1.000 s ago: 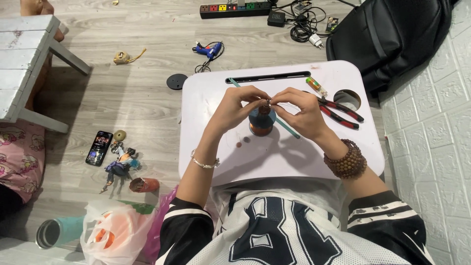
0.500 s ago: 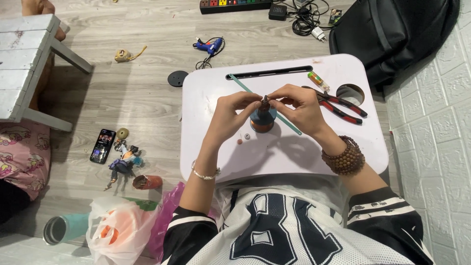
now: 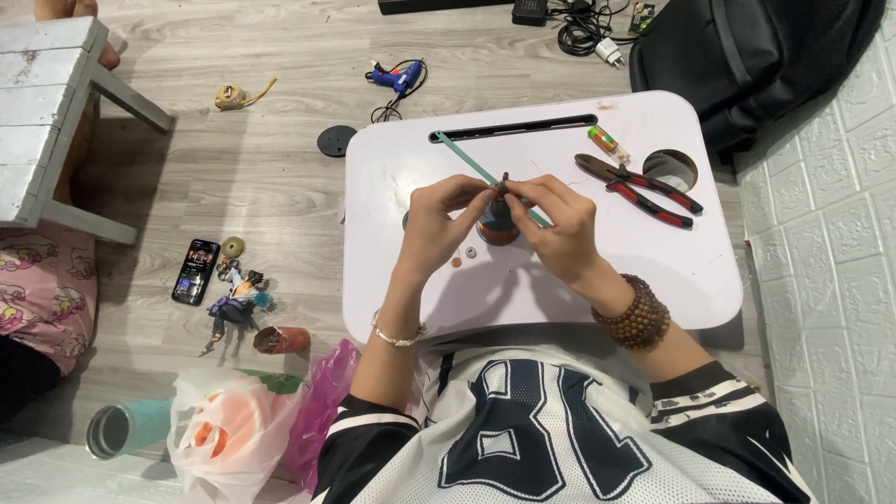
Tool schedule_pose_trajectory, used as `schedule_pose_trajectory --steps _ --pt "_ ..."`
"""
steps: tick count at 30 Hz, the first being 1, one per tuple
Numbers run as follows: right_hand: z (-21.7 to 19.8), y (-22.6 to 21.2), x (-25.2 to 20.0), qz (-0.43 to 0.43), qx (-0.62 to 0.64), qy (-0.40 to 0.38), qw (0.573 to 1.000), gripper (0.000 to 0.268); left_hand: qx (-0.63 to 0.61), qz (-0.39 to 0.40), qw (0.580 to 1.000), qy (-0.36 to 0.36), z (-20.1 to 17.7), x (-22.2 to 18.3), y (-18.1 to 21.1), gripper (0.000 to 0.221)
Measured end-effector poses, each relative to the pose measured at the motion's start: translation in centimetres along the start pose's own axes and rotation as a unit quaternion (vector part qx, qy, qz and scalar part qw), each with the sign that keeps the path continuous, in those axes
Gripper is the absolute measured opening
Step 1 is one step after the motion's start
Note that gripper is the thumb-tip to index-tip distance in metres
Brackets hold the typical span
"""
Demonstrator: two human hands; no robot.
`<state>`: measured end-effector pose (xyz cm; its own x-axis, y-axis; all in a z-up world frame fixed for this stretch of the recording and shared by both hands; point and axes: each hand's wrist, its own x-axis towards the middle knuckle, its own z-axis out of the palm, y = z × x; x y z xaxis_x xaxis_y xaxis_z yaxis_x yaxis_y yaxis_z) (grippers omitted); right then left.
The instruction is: A person winds thin copper wire onto a small electronic component using their hands and pliers while sitting on the floor.
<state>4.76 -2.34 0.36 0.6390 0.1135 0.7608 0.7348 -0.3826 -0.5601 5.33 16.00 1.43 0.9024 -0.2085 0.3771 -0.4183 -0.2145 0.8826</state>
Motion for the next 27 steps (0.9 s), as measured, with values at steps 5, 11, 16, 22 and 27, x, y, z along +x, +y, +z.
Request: schedule_pose_trajectory --steps 5,11,16,22,27 --pt "0.3 -0.9 0.1 -0.001 -0.007 -0.006 1.0 0.015 -0.014 -0.019 1.0 0.016 -0.1 0.0 0.1 0.01" --pt "-0.4 -0.8 0.0 0.053 0.054 -0.003 0.997 0.015 -0.02 -0.017 1.0 0.013 0.0 -0.1 0.3 0.01" --pt "-0.8 -0.6 -0.9 0.075 0.063 -0.006 0.995 0.016 0.007 -0.019 0.999 0.05 0.4 -1.3 1.1 0.011" --pt "-0.6 -1.0 -2.0 0.078 0.051 0.006 0.996 0.02 0.017 -0.079 0.993 0.084 0.4 -3.5 2.9 0.013" --pt "-0.6 -0.8 -3.3 0.082 0.05 0.021 0.995 0.018 0.017 -0.074 0.994 0.073 1.0 -4.1 1.5 0.014"
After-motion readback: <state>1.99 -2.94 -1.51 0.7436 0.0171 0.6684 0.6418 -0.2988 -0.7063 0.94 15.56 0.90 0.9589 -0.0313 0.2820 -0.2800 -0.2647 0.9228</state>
